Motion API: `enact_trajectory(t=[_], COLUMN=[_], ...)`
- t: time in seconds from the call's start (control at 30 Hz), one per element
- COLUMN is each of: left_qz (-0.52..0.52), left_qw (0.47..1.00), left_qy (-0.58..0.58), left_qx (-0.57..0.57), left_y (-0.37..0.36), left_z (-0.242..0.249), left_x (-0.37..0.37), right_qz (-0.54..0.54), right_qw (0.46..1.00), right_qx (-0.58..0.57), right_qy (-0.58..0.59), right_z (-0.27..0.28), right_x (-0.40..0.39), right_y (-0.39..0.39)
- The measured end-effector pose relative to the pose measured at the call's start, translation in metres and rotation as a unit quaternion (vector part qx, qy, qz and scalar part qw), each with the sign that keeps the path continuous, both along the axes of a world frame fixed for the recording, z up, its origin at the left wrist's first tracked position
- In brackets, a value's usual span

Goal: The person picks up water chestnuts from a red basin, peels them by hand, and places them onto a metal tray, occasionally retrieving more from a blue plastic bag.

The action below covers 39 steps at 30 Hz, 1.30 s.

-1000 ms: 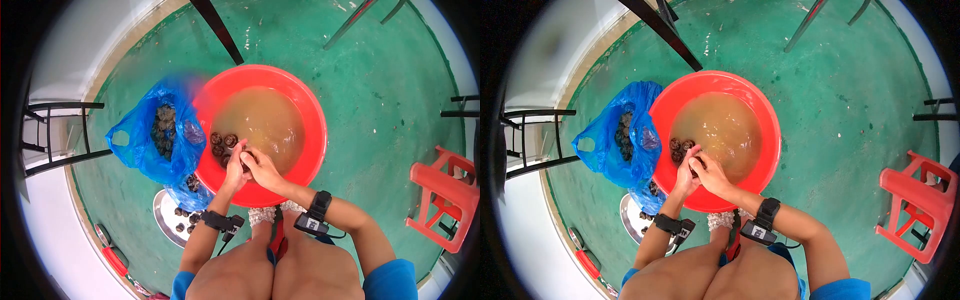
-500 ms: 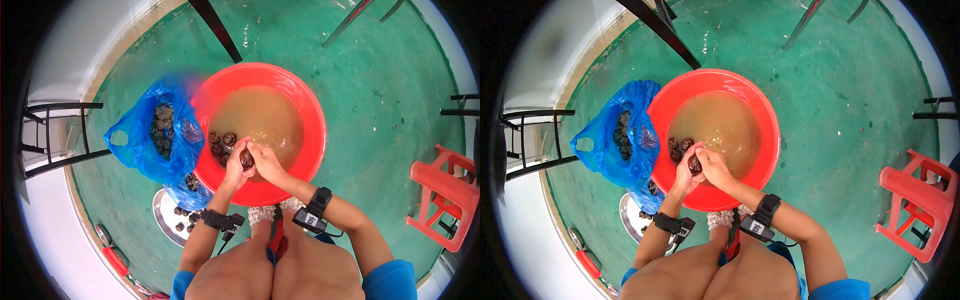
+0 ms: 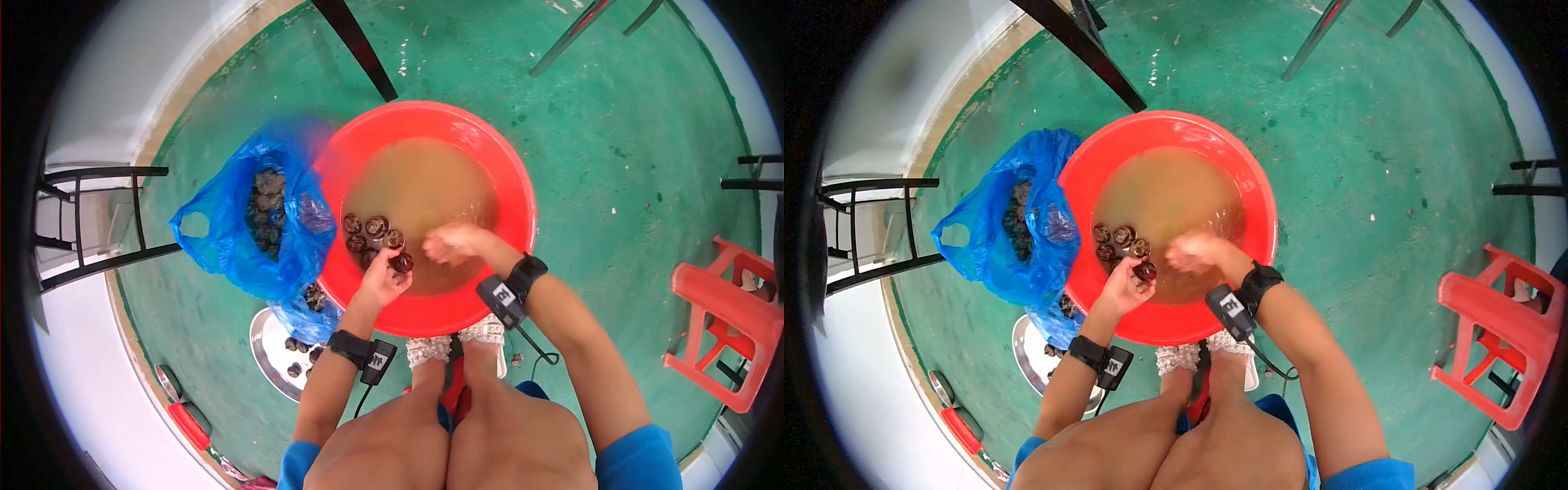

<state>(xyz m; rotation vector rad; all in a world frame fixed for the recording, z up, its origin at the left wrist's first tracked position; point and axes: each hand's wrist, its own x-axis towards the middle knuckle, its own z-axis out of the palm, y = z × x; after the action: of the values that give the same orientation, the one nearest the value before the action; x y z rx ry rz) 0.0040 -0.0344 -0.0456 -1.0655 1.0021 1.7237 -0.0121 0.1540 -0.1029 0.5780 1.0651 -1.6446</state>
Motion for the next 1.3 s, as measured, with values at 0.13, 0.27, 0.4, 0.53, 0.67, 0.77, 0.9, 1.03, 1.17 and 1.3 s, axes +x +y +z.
enact_trajectory(t=[0.13, 0.27, 0.4, 0.53, 0.67, 0.77, 0.9, 1.03, 1.17, 1.3], left_qz=[0.026, 0.066, 0.091, 0.109, 0.122, 0.141, 0.141, 0.128, 0.068, 0.005], left_qw=[0.999, 0.997, 0.995, 0.992, 0.990, 0.986, 0.916, 0.940, 0.964, 0.967], left_qy=[-0.026, -0.017, 0.045, 0.067, 0.071, 0.072, 0.179, 0.188, 0.146, 0.246], left_qx=[0.014, 0.027, 0.011, -0.004, 0.017, 0.059, 0.329, 0.254, 0.210, 0.060], left_y=[0.000, -0.003, -0.004, -0.003, -0.008, 0.006, -0.010, 0.012, 0.017, 0.040], left_z=[-0.007, -0.006, -0.007, -0.014, -0.025, -0.004, -0.031, 0.033, 0.050, 0.059], left_x=[0.004, 0.002, 0.005, 0.006, 0.006, 0.003, 0.005, 0.002, -0.006, -0.003], right_qz=[0.103, 0.206, 0.394, 0.442, 0.010, 0.049, 0.058, 0.050, 0.074, -0.011], right_qw=[0.977, 0.898, 0.692, 0.751, 0.990, 0.944, 0.801, 0.799, 0.771, 0.732], right_qx=[-0.080, 0.276, 0.543, 0.257, -0.096, 0.103, 0.291, 0.228, 0.228, 0.235], right_qy=[0.168, 0.273, 0.267, 0.417, 0.099, 0.308, 0.520, 0.555, 0.590, 0.640], right_z=[0.058, 0.054, 0.050, -0.065, 0.057, 0.086, 0.096, 0.102, 0.112, 0.108], right_x=[-0.002, -0.016, -0.010, 0.011, 0.006, 0.012, 0.027, 0.033, 0.032, 0.041], right_y=[-0.035, -0.019, 0.008, -0.005, -0.036, -0.040, -0.034, -0.026, -0.023, -0.032])
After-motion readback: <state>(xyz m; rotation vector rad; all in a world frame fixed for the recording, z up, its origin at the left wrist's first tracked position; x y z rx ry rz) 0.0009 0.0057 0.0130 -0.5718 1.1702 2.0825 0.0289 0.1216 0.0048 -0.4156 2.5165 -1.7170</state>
